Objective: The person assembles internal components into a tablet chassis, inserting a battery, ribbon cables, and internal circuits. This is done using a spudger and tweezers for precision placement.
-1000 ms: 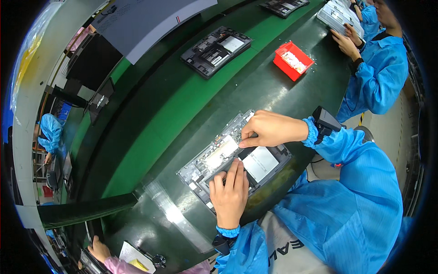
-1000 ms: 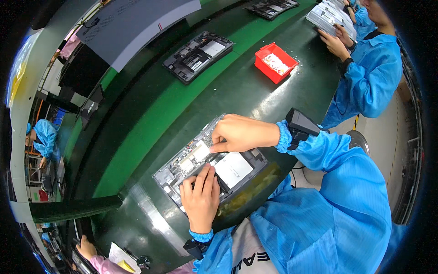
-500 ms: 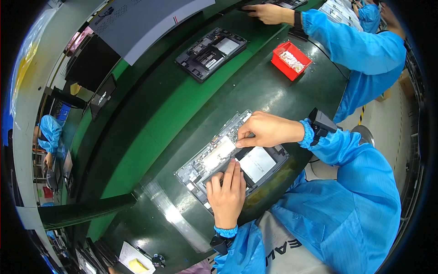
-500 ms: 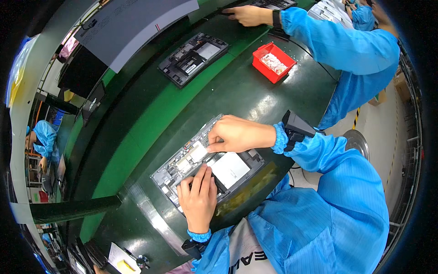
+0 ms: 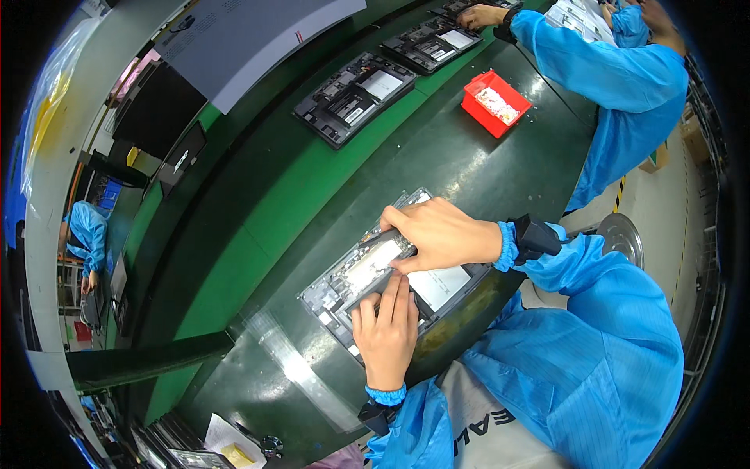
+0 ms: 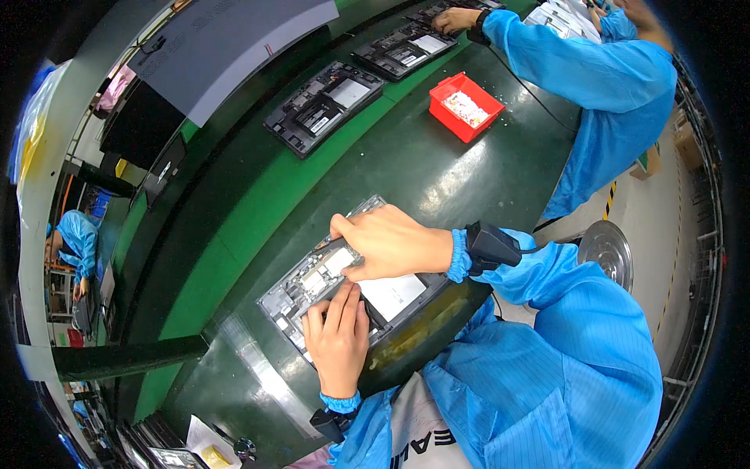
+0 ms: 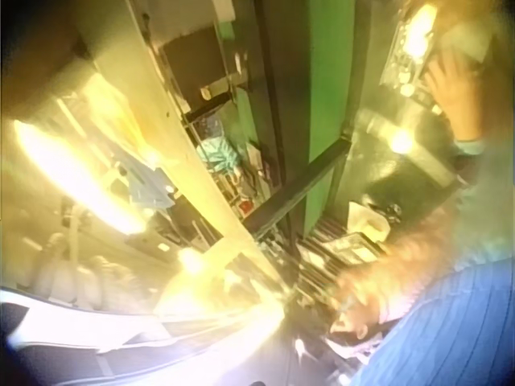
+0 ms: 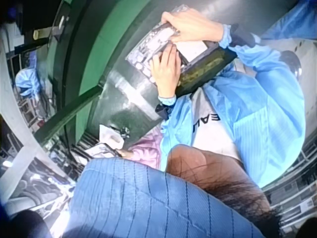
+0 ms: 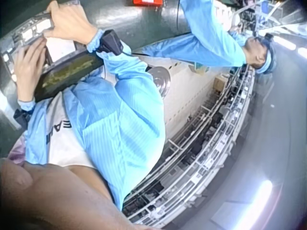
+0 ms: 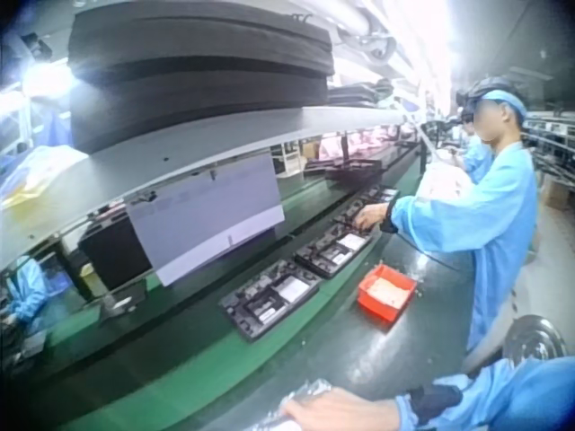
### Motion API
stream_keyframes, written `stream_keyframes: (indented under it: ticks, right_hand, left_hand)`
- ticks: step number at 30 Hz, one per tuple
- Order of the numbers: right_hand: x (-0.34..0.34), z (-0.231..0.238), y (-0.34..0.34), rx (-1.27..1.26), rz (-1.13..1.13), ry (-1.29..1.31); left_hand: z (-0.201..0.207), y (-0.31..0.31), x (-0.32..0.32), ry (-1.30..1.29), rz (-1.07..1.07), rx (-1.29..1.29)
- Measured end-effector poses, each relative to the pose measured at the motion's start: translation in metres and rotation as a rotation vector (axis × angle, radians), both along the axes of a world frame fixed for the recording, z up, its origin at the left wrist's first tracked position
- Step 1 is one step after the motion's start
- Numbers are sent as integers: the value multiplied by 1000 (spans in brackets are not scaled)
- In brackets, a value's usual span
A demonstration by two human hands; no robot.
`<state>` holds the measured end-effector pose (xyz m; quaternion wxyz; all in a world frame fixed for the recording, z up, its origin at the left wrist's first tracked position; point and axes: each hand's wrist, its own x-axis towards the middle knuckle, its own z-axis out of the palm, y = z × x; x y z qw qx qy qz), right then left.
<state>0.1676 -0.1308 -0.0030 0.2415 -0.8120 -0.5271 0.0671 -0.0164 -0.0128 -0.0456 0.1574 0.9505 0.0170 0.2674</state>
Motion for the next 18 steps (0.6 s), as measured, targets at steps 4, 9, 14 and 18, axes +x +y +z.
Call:
stream_keyframes:
  ticks: [4, 9, 14, 18]
  right_hand:
    - [-1, 11, 2, -54, 1, 56]
    - [10, 1, -9, 92, 170, -75]
    - [18, -2, -34, 239, 462, -356]
    - [19, 6, -36, 219, 486, -381]
  left_hand:
    - [6, -3, -1, 9, 10, -7]
    - [21, -6, -3, 54, -21, -23]
    - [33, -6, -4, 106, -40, -51]
    - [39, -9, -3, 136, -43, -78]
